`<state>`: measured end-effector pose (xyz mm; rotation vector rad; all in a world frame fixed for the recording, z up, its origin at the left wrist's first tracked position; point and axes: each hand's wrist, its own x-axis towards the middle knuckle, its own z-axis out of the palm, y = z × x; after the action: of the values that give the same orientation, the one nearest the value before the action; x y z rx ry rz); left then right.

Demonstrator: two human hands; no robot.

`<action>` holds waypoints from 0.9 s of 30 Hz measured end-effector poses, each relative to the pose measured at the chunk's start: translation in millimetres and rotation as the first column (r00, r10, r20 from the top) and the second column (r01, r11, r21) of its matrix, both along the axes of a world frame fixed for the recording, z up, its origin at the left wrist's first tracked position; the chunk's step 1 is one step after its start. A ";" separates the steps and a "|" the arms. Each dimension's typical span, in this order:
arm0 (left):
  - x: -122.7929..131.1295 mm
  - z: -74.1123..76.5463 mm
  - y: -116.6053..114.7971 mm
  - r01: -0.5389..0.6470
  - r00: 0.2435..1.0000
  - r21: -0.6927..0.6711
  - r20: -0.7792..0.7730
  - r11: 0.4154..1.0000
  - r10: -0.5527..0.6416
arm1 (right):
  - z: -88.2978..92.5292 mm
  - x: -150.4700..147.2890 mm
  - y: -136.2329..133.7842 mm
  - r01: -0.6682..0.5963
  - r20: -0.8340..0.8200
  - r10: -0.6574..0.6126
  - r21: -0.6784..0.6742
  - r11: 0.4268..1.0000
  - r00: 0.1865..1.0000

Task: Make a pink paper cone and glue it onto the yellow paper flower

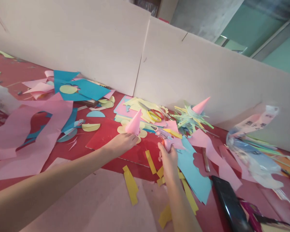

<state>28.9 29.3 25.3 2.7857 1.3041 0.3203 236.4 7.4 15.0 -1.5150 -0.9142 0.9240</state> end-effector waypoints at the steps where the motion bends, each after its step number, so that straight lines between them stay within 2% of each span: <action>1: 0.2 -0.3 0.7 0.005 1.000 0.003 -0.021 1.000 -0.005 | -0.1 -0.1 0.1 0.003 0.000 -0.003 0.003 1.000 1.000; 6: -1.9 -1.7 0.5 -0.009 0.996 0.015 -0.086 1.000 0.011 | -0.2 -0.9 0.4 0.007 -0.012 -0.007 0.010 1.000 1.000; 9: -3.9 -2.6 1.7 -0.117 0.989 -0.039 0.086 0.992 0.120 | -0.7 -0.8 0.8 0.012 -0.011 -0.012 0.006 1.000 1.000; 12: -6.0 -3.2 5.3 -0.266 0.890 -0.187 0.330 0.946 0.316 | -1.3 -0.6 1.2 0.011 -0.011 -0.011 0.011 1.000 1.000; 15: -8.5 -6.1 9.5 -0.331 0.765 -0.316 0.461 0.889 0.449 | -0.9 -0.6 0.9 0.007 -0.009 -0.007 0.007 1.000 1.000; 22: -14.0 -16.8 14.5 -0.266 0.592 -0.414 0.643 0.871 0.487 | 1.7 -1.1 -0.7 0.007 0.009 -0.007 -0.018 1.000 1.000; 27: -15.7 -19.3 15.4 -0.263 0.547 -0.451 0.659 0.853 0.517 | 2.0 -1.3 -0.6 0.021 0.011 -0.021 -0.016 1.000 1.000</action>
<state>13.2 44.8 5.9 1.6843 1.5129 1.0797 235.1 6.8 17.0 -1.5417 -0.8996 0.9106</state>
